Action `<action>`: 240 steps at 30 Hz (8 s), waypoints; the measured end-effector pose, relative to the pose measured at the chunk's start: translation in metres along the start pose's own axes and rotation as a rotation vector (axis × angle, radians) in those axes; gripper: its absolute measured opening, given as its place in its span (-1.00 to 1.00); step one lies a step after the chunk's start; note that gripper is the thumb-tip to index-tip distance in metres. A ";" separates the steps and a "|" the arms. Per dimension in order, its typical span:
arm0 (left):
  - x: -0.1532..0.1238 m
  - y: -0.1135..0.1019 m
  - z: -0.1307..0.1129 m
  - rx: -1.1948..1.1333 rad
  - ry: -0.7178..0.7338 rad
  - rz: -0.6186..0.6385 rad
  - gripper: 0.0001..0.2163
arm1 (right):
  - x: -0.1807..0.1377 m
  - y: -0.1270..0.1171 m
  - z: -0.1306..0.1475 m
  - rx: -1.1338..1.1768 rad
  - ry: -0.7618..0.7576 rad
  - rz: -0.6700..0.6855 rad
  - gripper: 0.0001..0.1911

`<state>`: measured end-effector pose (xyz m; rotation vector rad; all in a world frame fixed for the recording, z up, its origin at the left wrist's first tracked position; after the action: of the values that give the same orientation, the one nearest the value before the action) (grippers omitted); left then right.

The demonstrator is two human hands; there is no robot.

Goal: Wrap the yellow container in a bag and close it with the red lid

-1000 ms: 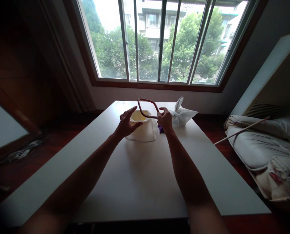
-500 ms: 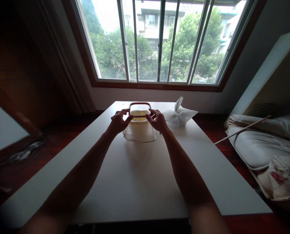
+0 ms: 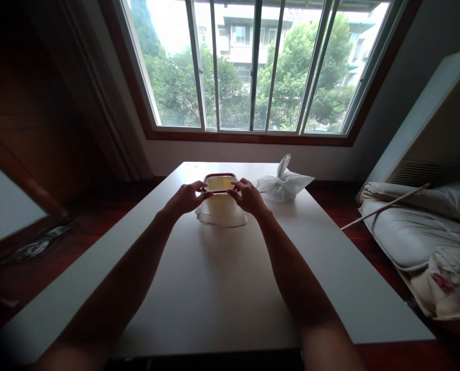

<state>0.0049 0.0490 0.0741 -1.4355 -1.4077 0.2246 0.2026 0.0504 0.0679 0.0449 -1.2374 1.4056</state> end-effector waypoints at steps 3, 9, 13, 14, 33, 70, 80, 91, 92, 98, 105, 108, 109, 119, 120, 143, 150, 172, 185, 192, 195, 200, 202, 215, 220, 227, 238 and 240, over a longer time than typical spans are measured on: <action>-0.001 0.001 -0.002 0.005 -0.007 0.015 -0.62 | 0.000 0.000 0.001 -0.008 0.005 0.014 -0.63; -0.001 0.001 0.000 0.038 -0.024 0.017 -0.63 | -0.002 0.001 -0.003 0.000 -0.007 0.035 -0.60; 0.000 0.003 0.004 0.067 -0.026 0.018 -0.62 | -0.002 0.001 -0.010 0.035 -0.026 -0.014 -0.60; 0.000 0.004 0.004 0.071 -0.021 0.013 -0.63 | -0.002 0.001 -0.011 0.054 -0.027 -0.020 -0.62; 0.003 -0.005 0.006 -0.055 0.029 -0.047 -0.70 | 0.000 -0.015 -0.004 0.114 -0.060 -0.024 -0.64; 0.011 0.013 0.026 -0.247 0.046 -0.015 -0.60 | 0.001 -0.012 0.005 0.149 0.047 -0.252 -0.82; 0.011 0.031 0.045 -0.320 0.031 0.080 -0.66 | -0.001 -0.010 0.007 0.088 -0.064 -0.173 -0.87; 0.007 0.025 0.036 -0.266 0.050 0.094 -0.64 | -0.002 0.000 -0.004 0.156 0.063 -0.080 -0.80; 0.007 0.023 0.034 -0.264 0.057 0.082 -0.64 | -0.002 0.001 -0.006 0.165 0.075 -0.075 -0.78; 0.007 0.020 0.028 -0.263 0.073 0.052 -0.65 | -0.003 0.012 -0.021 0.219 0.165 -0.023 -0.71; 0.008 0.018 0.032 -0.271 0.060 0.004 -0.65 | -0.002 0.013 -0.025 0.255 0.166 -0.021 -0.69; 0.009 0.020 0.033 -0.273 0.072 0.008 -0.67 | -0.001 0.013 -0.026 0.269 0.152 -0.027 -0.68; 0.009 0.021 0.033 -0.273 0.072 0.012 -0.67 | -0.001 0.013 -0.027 0.271 0.149 -0.028 -0.68; 0.010 0.020 0.035 -0.325 0.023 0.016 -0.61 | -0.001 0.011 -0.026 0.272 0.144 -0.017 -0.71; 0.011 0.020 0.037 -0.333 0.008 0.008 -0.60 | -0.001 0.011 -0.026 0.274 0.144 -0.015 -0.71; 0.008 0.023 0.051 -0.794 -0.274 -0.090 -0.51 | -0.002 0.008 -0.027 0.411 0.265 -0.055 -0.80; 0.006 0.025 0.055 -0.888 -0.330 -0.129 -0.51 | -0.002 0.011 -0.032 0.434 0.265 -0.064 -0.79; 0.008 0.022 0.050 -0.848 -0.268 -0.067 -0.46 | 0.000 0.012 -0.038 0.343 0.242 -0.061 -0.77; 0.010 0.042 0.054 -0.896 -0.293 -0.134 -0.50 | 0.001 -0.001 -0.042 0.245 0.234 -0.160 -0.67; 0.010 0.045 0.041 -0.891 -0.230 -0.028 -0.44 | 0.001 0.005 -0.048 0.199 0.275 -0.129 -0.62; 0.010 0.041 0.032 -0.844 -0.179 0.013 -0.45 | 0.000 0.005 -0.048 0.192 0.275 -0.137 -0.62; 0.010 0.044 0.029 -0.886 -0.171 0.069 -0.42 | -0.001 0.003 -0.047 0.178 0.275 -0.140 -0.62; 0.009 0.046 0.033 -0.902 -0.186 0.075 -0.39 | -0.001 0.003 -0.046 0.180 0.271 -0.141 -0.59; 0.010 0.043 0.043 -0.690 -0.152 -0.011 -0.30 | -0.006 0.011 -0.047 0.280 0.190 0.073 -0.12; 0.011 0.044 0.046 -0.660 -0.159 -0.031 -0.36 | -0.004 0.011 -0.048 0.270 0.196 0.063 -0.23; 0.011 0.046 0.044 -0.600 -0.139 -0.058 -0.37 | -0.004 0.008 -0.045 0.232 0.181 0.066 -0.24; 0.010 0.047 0.046 -0.610 -0.199 -0.085 -0.48 | -0.008 0.010 -0.028 0.075 0.109 0.091 -0.05; 0.010 0.048 0.047 -0.639 -0.203 -0.100 -0.51 | -0.008 0.009 -0.024 0.040 0.095 0.094 -0.08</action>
<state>0.0024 0.0943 0.0240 -1.8858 -1.8117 -0.1688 0.2131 0.0632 0.0471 -0.0525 -1.1455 1.4973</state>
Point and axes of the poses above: each hand's wrist, its own x-axis towards the middle knuckle, its own y-axis out of the palm, z = x × y, the point moved 9 cm from there along x, towards the middle knuckle, and after that the axes turned 3 degrees about y, right-handed, at the moved point
